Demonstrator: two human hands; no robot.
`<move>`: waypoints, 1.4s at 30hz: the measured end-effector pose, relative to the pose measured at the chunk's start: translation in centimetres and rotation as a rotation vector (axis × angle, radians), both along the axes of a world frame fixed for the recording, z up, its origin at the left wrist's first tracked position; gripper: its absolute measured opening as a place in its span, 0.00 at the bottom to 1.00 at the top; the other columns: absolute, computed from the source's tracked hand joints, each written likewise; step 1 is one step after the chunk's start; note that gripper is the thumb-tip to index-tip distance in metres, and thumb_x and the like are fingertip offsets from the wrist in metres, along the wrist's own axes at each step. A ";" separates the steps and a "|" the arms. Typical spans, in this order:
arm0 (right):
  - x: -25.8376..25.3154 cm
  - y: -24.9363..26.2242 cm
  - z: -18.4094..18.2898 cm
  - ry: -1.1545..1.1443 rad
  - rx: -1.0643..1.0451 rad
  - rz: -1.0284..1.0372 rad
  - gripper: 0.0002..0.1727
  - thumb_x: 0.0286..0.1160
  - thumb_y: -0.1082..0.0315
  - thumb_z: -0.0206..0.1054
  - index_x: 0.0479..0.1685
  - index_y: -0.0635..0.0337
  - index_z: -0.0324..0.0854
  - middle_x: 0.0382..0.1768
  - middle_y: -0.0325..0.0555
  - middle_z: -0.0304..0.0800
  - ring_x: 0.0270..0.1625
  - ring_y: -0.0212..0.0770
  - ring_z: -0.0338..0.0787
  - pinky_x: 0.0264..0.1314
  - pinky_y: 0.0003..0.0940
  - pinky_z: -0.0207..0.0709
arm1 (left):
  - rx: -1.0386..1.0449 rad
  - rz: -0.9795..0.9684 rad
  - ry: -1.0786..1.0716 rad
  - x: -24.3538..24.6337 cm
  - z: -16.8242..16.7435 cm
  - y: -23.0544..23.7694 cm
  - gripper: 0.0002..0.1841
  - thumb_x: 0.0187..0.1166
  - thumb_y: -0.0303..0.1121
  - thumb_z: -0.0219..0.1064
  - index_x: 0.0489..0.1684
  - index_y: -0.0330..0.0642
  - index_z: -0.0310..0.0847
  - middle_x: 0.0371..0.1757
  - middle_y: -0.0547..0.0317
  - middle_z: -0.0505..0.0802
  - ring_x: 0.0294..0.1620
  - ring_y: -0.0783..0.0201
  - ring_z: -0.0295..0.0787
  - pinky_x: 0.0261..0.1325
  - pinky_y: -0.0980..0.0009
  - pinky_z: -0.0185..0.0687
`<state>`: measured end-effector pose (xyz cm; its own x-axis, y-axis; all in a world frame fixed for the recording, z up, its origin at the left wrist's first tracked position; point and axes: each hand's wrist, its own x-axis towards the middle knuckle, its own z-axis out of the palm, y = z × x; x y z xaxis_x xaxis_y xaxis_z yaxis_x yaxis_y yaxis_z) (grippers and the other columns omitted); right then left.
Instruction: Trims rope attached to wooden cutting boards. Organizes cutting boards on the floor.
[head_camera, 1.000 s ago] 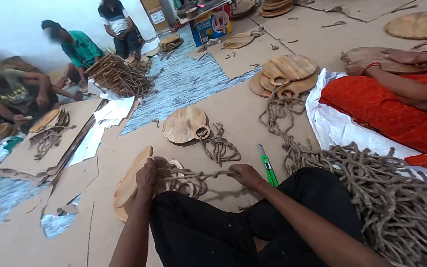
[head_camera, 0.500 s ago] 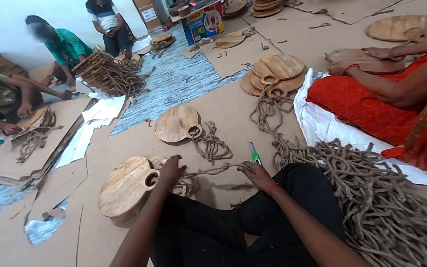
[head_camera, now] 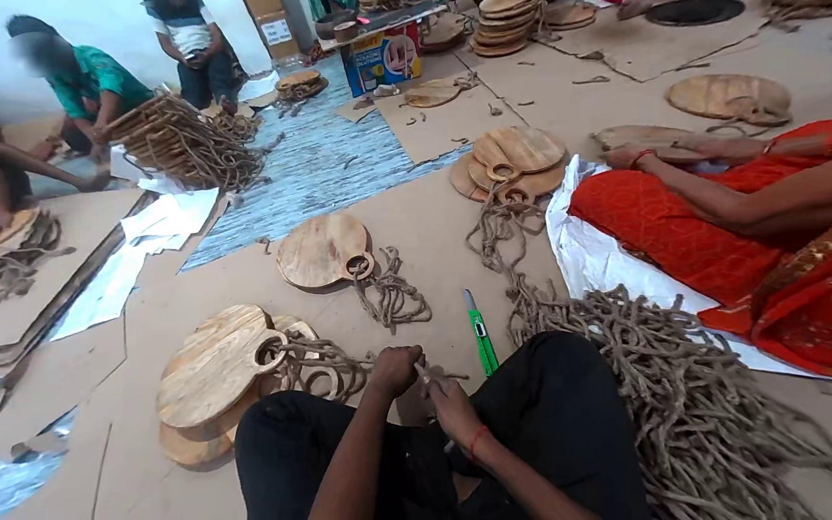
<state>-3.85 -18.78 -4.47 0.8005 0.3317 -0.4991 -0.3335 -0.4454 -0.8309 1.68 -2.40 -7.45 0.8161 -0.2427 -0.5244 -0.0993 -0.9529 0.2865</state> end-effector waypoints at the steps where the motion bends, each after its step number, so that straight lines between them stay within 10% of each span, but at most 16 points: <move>1: 1.1 0.0 0.0 -0.034 -0.041 0.075 0.24 0.95 0.58 0.46 0.50 0.64 0.86 0.37 0.53 0.85 0.40 0.48 0.84 0.50 0.49 0.77 | 0.034 0.055 0.039 0.2 0.4 0.1 0.17 0.89 0.39 0.52 0.64 0.41 0.80 0.60 0.41 0.92 0.65 0.39 0.88 0.66 0.35 0.79; 4: 7.0 -1.8 1.1 -0.195 -0.279 0.273 0.23 0.93 0.55 0.48 0.61 0.60 0.85 0.53 0.59 0.91 0.59 0.59 0.90 0.66 0.61 0.77 | 0.001 0.249 0.046 1.0 2.2 0.7 0.20 0.90 0.44 0.56 0.73 0.45 0.77 0.59 0.42 0.93 0.63 0.40 0.90 0.65 0.36 0.81; 8: 12.8 -5.1 -2.5 -0.504 -0.503 0.019 0.16 0.87 0.57 0.63 0.61 0.55 0.88 0.57 0.57 0.90 0.64 0.61 0.86 0.68 0.61 0.77 | -0.439 0.422 -0.044 0.0 1.6 2.1 0.24 0.89 0.47 0.60 0.75 0.42 0.75 0.42 0.48 0.91 0.41 0.52 0.88 0.56 0.50 0.83; 12: 13.7 -5.3 -5.1 -0.225 -0.668 -0.095 0.32 0.80 0.51 0.70 0.76 0.64 0.75 0.72 0.66 0.78 0.74 0.67 0.79 0.75 0.63 0.71 | -0.592 0.768 -0.026 -0.6 1.0 3.5 0.19 0.94 0.39 0.52 0.70 0.37 0.79 0.45 0.51 0.89 0.32 0.64 0.79 0.38 0.65 0.76; 18: 14.2 -5.2 -5.2 -0.109 -0.593 -0.164 0.29 0.75 0.61 0.72 0.72 0.70 0.76 0.71 0.72 0.77 0.70 0.67 0.82 0.72 0.62 0.75 | -0.767 0.961 -0.063 -0.1 1.6 3.3 0.18 0.93 0.36 0.56 0.68 0.32 0.80 0.59 0.42 0.90 0.46 0.54 0.92 0.50 0.57 0.88; 24: 7.7 -3.3 -1.8 0.149 0.213 -0.280 0.18 0.90 0.67 0.51 0.72 0.62 0.73 0.45 0.49 0.83 0.30 0.39 0.82 0.30 0.34 0.79 | -0.903 1.061 -0.242 0.1 3.1 3.5 0.15 0.94 0.35 0.53 0.61 0.32 0.79 0.40 0.54 0.95 0.20 0.69 0.80 0.26 0.73 0.74; 31: 4.6 0.6 -2.1 0.331 0.212 -0.059 0.24 0.94 0.47 0.48 0.68 0.55 0.76 0.30 0.37 0.76 0.22 0.32 0.74 0.24 0.28 0.71 | -0.820 0.856 -0.197 -0.7 4.4 3.6 0.12 0.90 0.35 0.62 0.54 0.35 0.87 0.37 0.58 0.96 0.22 0.72 0.81 0.28 0.73 0.74; 42: 6.2 2.0 -4.3 0.200 0.262 -0.033 0.31 0.93 0.41 0.45 0.31 0.56 0.76 0.16 0.34 0.68 0.14 0.31 0.68 0.19 0.27 0.67 | -0.788 0.646 -0.091 -0.8 2.6 3.0 0.13 0.88 0.36 0.62 0.53 0.38 0.89 0.40 0.59 0.94 0.40 0.68 0.90 0.52 0.66 0.85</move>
